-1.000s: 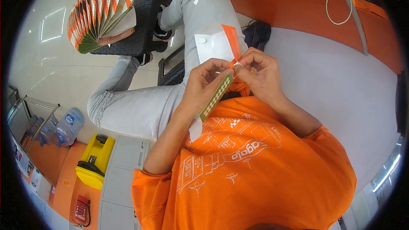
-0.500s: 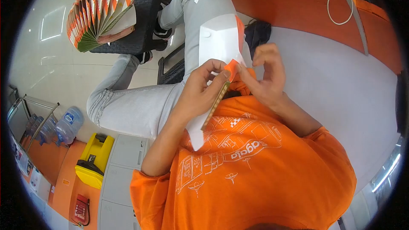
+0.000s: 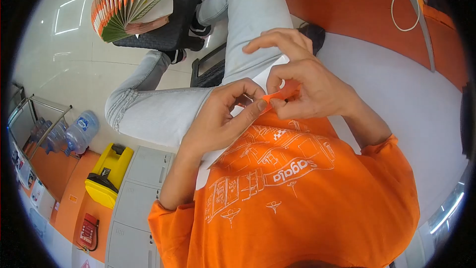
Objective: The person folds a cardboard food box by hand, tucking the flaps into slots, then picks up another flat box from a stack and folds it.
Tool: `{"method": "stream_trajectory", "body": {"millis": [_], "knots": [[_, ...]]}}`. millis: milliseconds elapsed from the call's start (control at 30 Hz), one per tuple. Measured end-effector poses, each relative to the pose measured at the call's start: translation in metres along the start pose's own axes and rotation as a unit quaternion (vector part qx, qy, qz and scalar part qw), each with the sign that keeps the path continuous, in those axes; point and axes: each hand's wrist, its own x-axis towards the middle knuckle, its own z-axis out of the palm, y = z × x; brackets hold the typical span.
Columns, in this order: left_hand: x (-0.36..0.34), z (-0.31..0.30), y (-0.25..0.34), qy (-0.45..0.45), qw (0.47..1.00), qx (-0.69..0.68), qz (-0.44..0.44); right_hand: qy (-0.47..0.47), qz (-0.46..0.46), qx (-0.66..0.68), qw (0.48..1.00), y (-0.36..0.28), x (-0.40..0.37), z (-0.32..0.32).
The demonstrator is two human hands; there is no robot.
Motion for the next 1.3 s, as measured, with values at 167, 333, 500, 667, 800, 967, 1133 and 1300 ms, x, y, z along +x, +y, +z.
{"method": "stream_trajectory", "body": {"millis": [167,333,500,667,800,967,1133,1300], "knots": [[-0.009,0.005,-0.013,0.025,0.998,-0.040,0.032,-0.030,0.019,0.031,0.999,-0.003,0.004,0.009],[-0.017,0.010,-0.017,0.032,0.997,-0.060,-0.023,-0.040,0.021,0.049,0.998,0.000,0.001,0.019],[-0.021,0.014,-0.024,0.042,0.997,-0.061,-0.024,-0.024,0.012,0.033,0.999,-0.002,-0.002,0.026],[-0.023,0.019,-0.020,0.057,0.995,-0.079,-0.006,0.014,-0.004,0.033,0.999,-0.003,-0.003,0.036],[-0.023,0.017,-0.026,0.062,0.997,-0.022,-0.033,0.044,-0.016,0.034,0.998,-0.001,-0.004,0.041],[-0.019,0.022,-0.031,0.076,0.995,-0.057,0.028,0.035,0.003,0.029,0.999,-0.003,-0.006,0.039],[-0.022,0.017,-0.026,0.053,0.995,-0.077,-0.028,0.021,0.024,0.037,0.999,0.001,-0.009,0.036],[-0.022,0.016,-0.026,0.041,0.998,-0.052,-0.011,0.016,0.030,0.064,0.997,0.000,-0.008,0.037]]}}
